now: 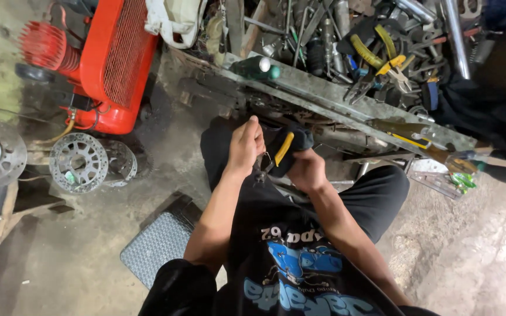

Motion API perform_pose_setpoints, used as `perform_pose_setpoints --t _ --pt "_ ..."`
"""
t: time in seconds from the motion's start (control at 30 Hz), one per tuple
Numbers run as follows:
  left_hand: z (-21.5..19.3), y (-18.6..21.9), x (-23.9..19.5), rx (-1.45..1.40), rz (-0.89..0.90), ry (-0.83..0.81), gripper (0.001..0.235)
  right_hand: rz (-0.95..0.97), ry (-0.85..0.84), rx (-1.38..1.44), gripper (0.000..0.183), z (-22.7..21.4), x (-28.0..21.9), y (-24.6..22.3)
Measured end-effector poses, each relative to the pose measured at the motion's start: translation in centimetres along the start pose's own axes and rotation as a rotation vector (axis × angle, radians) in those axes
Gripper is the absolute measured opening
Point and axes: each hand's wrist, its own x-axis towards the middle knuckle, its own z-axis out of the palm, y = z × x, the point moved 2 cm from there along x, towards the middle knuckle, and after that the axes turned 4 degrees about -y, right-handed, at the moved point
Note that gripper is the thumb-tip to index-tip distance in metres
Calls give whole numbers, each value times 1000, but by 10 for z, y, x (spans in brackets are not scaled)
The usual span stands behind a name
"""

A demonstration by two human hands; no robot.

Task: The person sits on the workshop floor and uses yellow-handled pliers with a dark cloth to clean and work over a small metal component on their lap, repeatedly repositioning the part and the cloth while handling it by hand.

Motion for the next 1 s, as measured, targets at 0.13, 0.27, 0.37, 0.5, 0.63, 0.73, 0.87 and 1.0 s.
perform_pose_setpoints --t 0.13,0.27,0.37,0.5,0.63,0.73,0.87,1.0 --pt "1 -18 11 14 3 35 49 -20 -92 158 62 1 -2 -7" --pt "-5 -28 24 207 112 158 47 -69 -111 267 84 36 0 -22" --pt "-9 -39 36 174 134 192 47 -34 41 277 87 39 2 -23" --pt "-3 -22 34 102 110 173 48 -86 216 368 59 10 4 -7" --pt "-1 -22 33 166 159 164 48 -83 123 309 53 -7 4 0" --pt "5 -13 24 415 286 185 50 -47 119 324 52 -13 7 7" --pt "19 3 7 470 270 119 53 -181 246 -83 50 -3 6 21" --pt "25 13 9 551 386 85 50 -58 129 108 47 10 14 23"
